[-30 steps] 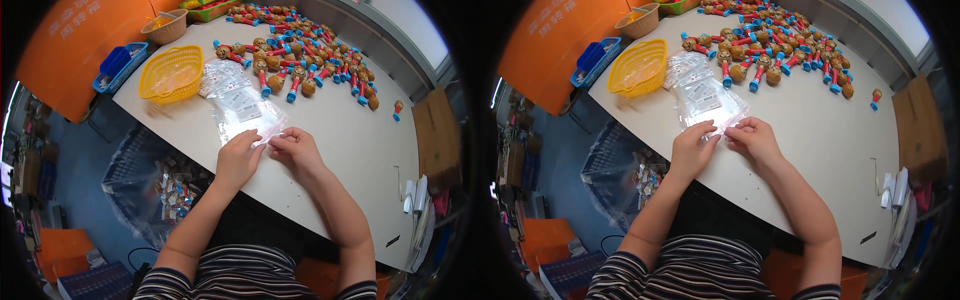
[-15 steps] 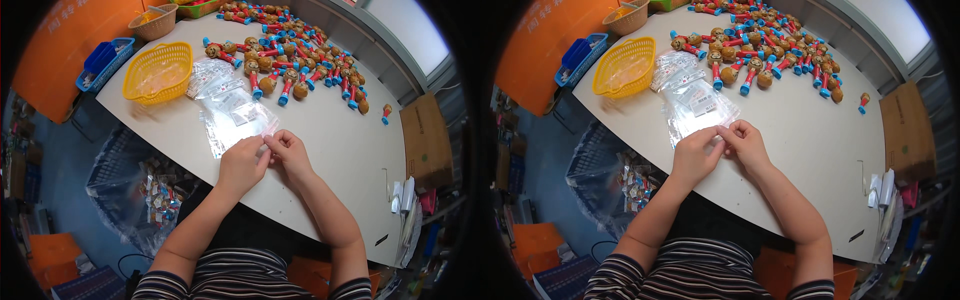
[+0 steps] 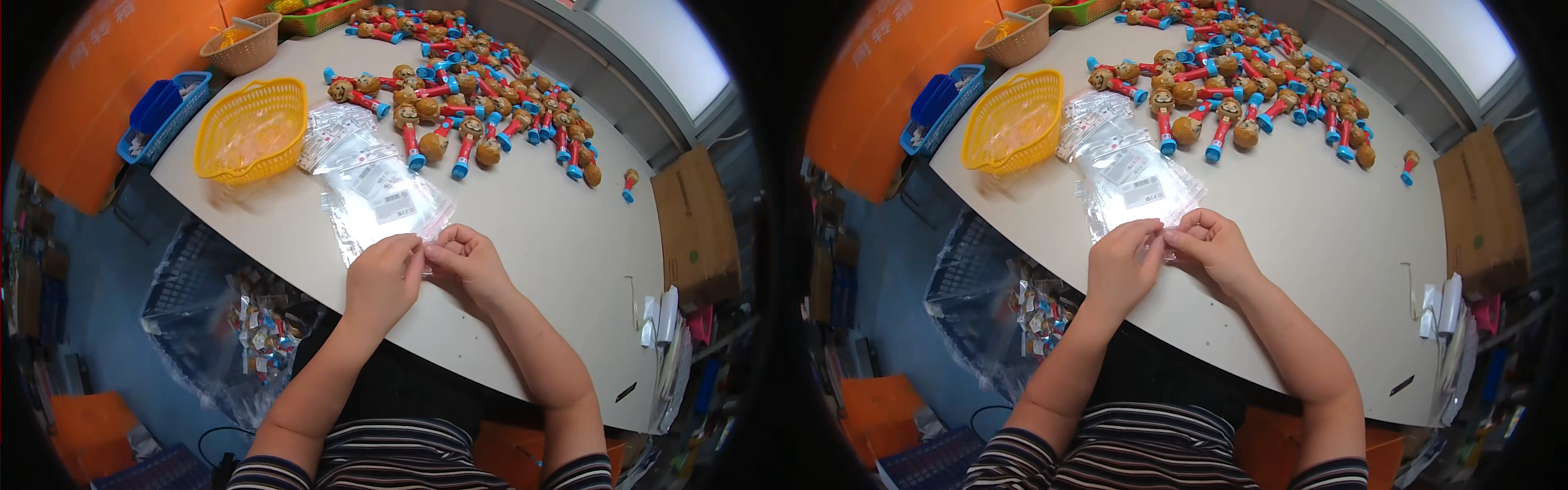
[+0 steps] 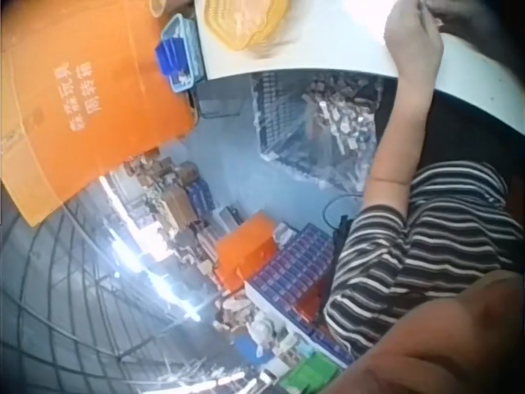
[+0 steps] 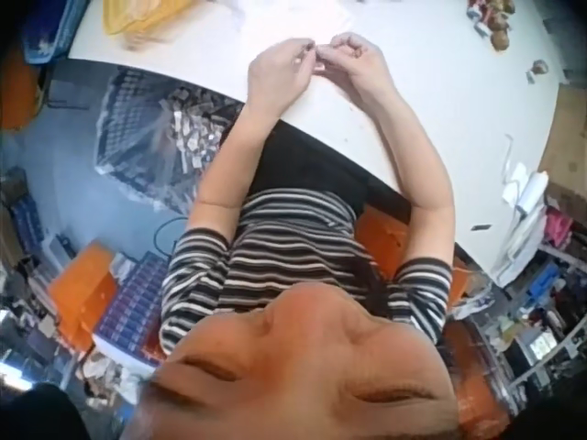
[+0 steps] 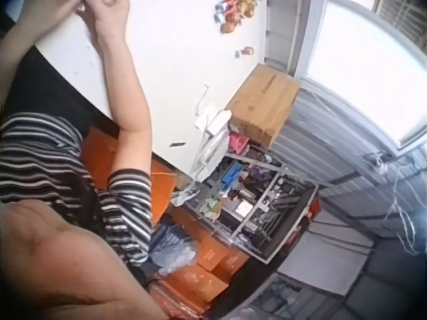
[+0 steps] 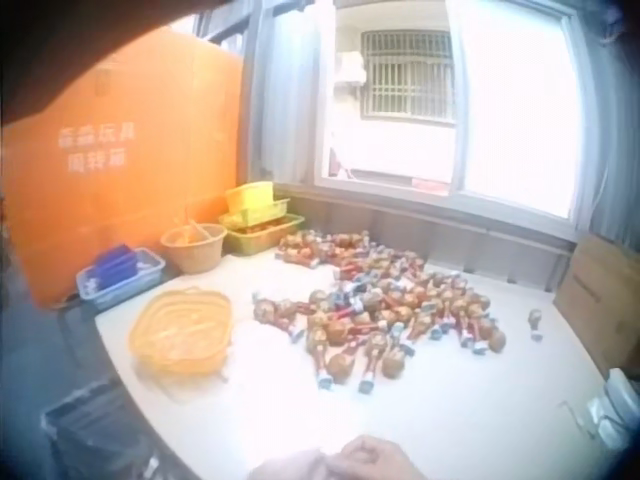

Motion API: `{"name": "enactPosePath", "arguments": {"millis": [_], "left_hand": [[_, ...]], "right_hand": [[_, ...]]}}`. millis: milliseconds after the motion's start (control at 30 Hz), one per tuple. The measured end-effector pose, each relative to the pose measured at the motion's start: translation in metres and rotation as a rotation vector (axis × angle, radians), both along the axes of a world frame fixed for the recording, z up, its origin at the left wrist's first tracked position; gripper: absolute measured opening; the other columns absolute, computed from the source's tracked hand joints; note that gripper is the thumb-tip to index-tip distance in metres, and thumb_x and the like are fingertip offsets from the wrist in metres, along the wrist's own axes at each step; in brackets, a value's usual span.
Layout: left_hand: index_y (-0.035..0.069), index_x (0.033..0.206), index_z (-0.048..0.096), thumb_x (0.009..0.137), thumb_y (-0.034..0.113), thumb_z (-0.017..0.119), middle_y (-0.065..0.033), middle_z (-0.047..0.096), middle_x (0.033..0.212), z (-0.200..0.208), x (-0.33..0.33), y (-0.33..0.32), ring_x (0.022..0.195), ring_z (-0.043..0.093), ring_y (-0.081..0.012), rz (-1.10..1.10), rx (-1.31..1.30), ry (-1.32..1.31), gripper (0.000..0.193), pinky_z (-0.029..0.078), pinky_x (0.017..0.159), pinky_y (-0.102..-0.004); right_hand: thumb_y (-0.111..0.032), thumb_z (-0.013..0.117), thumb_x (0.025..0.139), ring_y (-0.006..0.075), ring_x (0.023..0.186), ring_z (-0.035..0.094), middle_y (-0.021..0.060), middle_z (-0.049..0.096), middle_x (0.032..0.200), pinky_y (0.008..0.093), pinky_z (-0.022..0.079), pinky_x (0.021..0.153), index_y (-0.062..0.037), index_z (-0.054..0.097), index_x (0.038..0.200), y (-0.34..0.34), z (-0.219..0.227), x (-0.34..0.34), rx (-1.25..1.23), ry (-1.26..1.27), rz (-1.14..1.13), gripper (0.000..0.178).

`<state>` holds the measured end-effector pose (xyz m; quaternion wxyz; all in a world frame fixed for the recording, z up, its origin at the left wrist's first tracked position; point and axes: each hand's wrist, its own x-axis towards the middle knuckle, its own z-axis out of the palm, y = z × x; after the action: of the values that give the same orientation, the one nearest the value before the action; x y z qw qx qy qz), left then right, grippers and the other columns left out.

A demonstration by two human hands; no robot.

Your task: Placing small toys into individual plastic bags on a workbench.

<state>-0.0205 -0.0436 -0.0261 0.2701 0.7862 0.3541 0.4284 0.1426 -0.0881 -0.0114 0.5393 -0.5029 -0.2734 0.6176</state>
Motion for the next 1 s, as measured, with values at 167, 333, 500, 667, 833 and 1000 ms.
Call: {"name": "enactPosePath", "arguments": {"millis": [167,333,500,667,833,1000], "left_hand": [[0.003,0.095,0.067,0.080,0.001,0.068,-0.0112,0.067,0.084,0.002,-0.012,0.005,0.071,0.065,-0.0292,0.190,0.047,-0.004,0.015,0.052,0.066,-0.0373],[0.002,0.091,0.065,0.078,-0.002,0.067,-0.0114,0.064,0.084,-0.011,-0.011,0.007,0.073,0.064,-0.0286,0.113,0.072,-0.020,0.014,0.051,0.069,-0.0371],[0.001,0.091,0.063,0.077,-0.003,0.067,-0.0128,0.063,0.092,-0.015,0.007,0.004,0.086,0.063,-0.0304,0.079,0.155,0.034,0.015,0.050,0.079,-0.0384],[0.000,0.091,0.063,0.076,-0.002,0.069,-0.0159,0.061,0.098,-0.020,0.004,0.002,0.092,0.061,-0.0339,0.097,0.168,0.007,0.016,0.049,0.082,-0.0399],[0.000,0.088,0.063,0.076,-0.003,0.069,-0.0142,0.063,0.092,-0.024,-0.006,0.005,0.087,0.062,-0.0334,0.128,0.153,-0.037,0.014,0.050,0.078,-0.0403],[0.002,0.089,0.063,0.078,-0.005,0.067,-0.0120,0.061,0.084,-0.009,-0.008,0.015,0.068,0.063,-0.0275,0.166,0.154,-0.034,0.014,0.051,0.063,-0.0358]], "right_hand": [[-0.005,0.070,0.091,0.0149,0.084,0.069,0.0085,0.071,0.090,0.0320,0.059,0.080,-0.0045,0.056,0.095,-0.001,0.005,0.007,-0.040,-0.013,0.025,0.015],[-0.022,0.065,0.098,0.0137,0.082,0.069,0.0107,0.072,0.098,0.0277,0.058,0.070,-0.0017,0.060,0.106,0.013,0.031,0.017,-0.125,-0.185,0.042,0.022],[-0.049,0.063,0.095,0.0142,0.069,0.065,0.0096,0.071,0.089,0.0275,0.053,0.060,-0.0004,0.063,0.106,0.072,0.001,0.073,-0.105,-0.902,-0.253,0.050],[-0.050,0.069,0.086,0.0160,0.056,0.062,0.0063,0.066,0.070,0.0291,0.049,0.053,-0.0006,0.068,0.079,0.113,-0.008,0.089,-0.196,-1.225,-0.231,0.050],[-0.032,0.068,0.084,0.0156,0.059,0.063,0.0077,0.067,0.073,0.0289,0.051,0.055,-0.0011,0.067,0.079,0.071,0.009,0.097,-0.282,-1.108,-0.063,0.031],[-0.023,0.069,0.084,0.0147,0.069,0.067,0.0098,0.070,0.080,0.0285,0.053,0.063,-0.0012,0.069,0.089,-0.004,0.047,0.085,-0.280,-0.703,-0.020,0.022]]}}
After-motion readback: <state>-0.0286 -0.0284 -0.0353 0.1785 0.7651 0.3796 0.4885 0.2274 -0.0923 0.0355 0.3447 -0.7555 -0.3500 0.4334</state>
